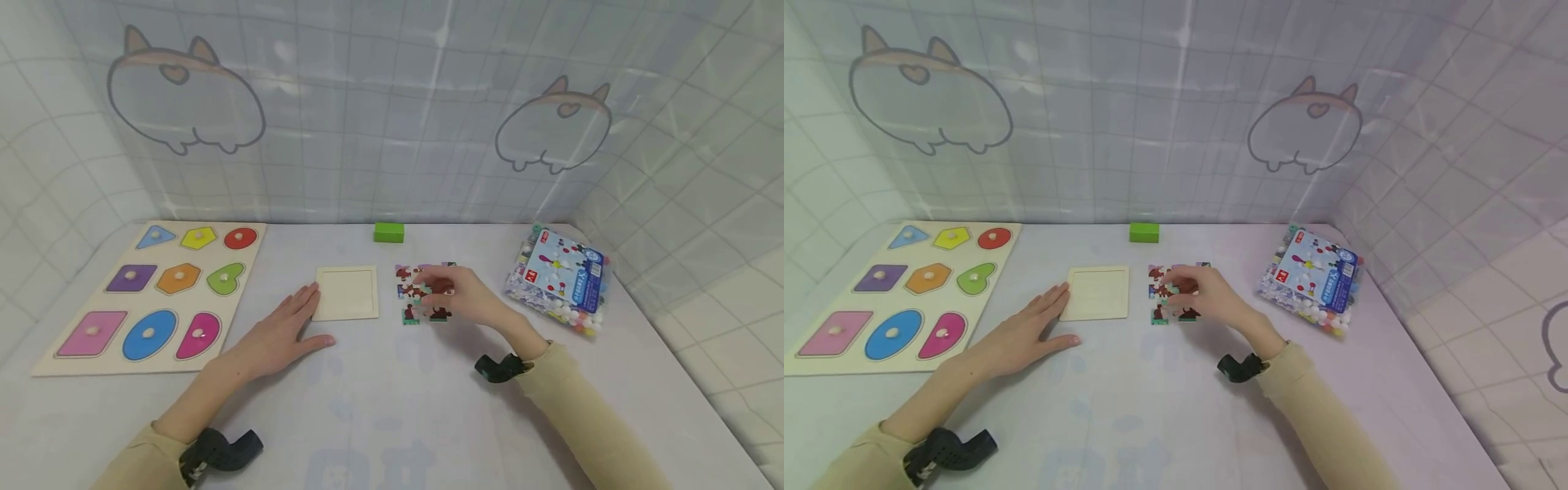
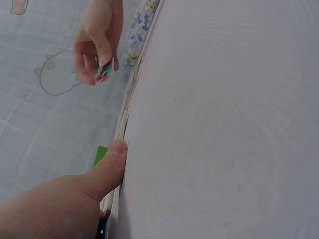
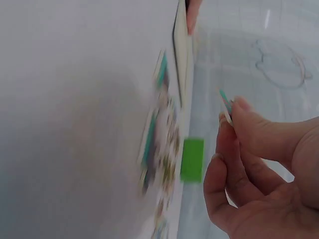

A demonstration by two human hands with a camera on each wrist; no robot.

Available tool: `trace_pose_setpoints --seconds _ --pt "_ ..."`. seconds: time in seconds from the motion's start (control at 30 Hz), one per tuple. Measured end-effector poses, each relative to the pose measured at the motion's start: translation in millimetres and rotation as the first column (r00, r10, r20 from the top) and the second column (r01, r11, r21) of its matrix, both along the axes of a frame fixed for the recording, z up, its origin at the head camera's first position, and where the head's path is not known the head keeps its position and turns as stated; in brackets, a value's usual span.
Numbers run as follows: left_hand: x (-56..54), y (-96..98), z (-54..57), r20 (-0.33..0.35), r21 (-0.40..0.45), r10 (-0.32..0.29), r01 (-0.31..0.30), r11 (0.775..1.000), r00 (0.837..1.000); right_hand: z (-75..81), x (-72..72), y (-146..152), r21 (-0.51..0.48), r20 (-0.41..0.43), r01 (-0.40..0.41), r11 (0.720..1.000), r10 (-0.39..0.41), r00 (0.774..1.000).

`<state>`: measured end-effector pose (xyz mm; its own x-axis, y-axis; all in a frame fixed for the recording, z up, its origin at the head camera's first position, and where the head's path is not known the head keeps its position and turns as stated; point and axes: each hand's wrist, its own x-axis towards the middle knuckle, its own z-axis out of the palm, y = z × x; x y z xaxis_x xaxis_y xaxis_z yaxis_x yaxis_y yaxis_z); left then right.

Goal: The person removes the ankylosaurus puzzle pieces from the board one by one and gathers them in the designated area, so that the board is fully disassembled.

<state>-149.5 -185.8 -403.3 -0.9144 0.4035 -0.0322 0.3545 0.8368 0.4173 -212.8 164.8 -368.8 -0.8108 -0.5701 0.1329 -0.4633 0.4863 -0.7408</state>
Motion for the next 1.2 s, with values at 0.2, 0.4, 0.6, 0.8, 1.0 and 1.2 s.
trace_pose_setpoints --seconds 0.2,0.4,0.6,0.8,1.0,1.2 --pt "0.6 0.2 0.8 0.003 0.004 0.003 -0.003 1.0 1.0 -5.2 3.2 31.7 0.024 0.043 0.075 0.997 -0.076 0.996" --pt "0.4 -1.1 -0.8 -0.002 -0.005 0.005 -0.005 1.0 1.0 -10.1 3.7 49.1 0.021 0.057 0.081 0.997 -0.082 0.995" --pt "-0.2 0.1 -1.9 -0.004 -0.007 0.002 -0.002 1.0 1.0 -12.7 6.2 58.3 0.055 0.055 0.128 0.99 -0.131 0.99" --pt "-0.3 1.0 -0.5 -0.01 -0.011 0.005 -0.005 1.0 1.0 -13.1 5.4 61.4 0.075 0.047 0.133 0.988 -0.137 0.989" --pt "0.4 1.9 0.6 -0.011 -0.003 0.003 -0.003 1.0 1.0 -16.7 5.5 63.5 0.113 0.037 0.117 0.987 -0.121 0.992" --pt "0.6 1.6 -0.1 -0.013 -0.003 0.004 -0.004 1.0 1.0 -22.6 4.3 63.1 0.115 0.0 0.107 0.988 -0.108 0.994"
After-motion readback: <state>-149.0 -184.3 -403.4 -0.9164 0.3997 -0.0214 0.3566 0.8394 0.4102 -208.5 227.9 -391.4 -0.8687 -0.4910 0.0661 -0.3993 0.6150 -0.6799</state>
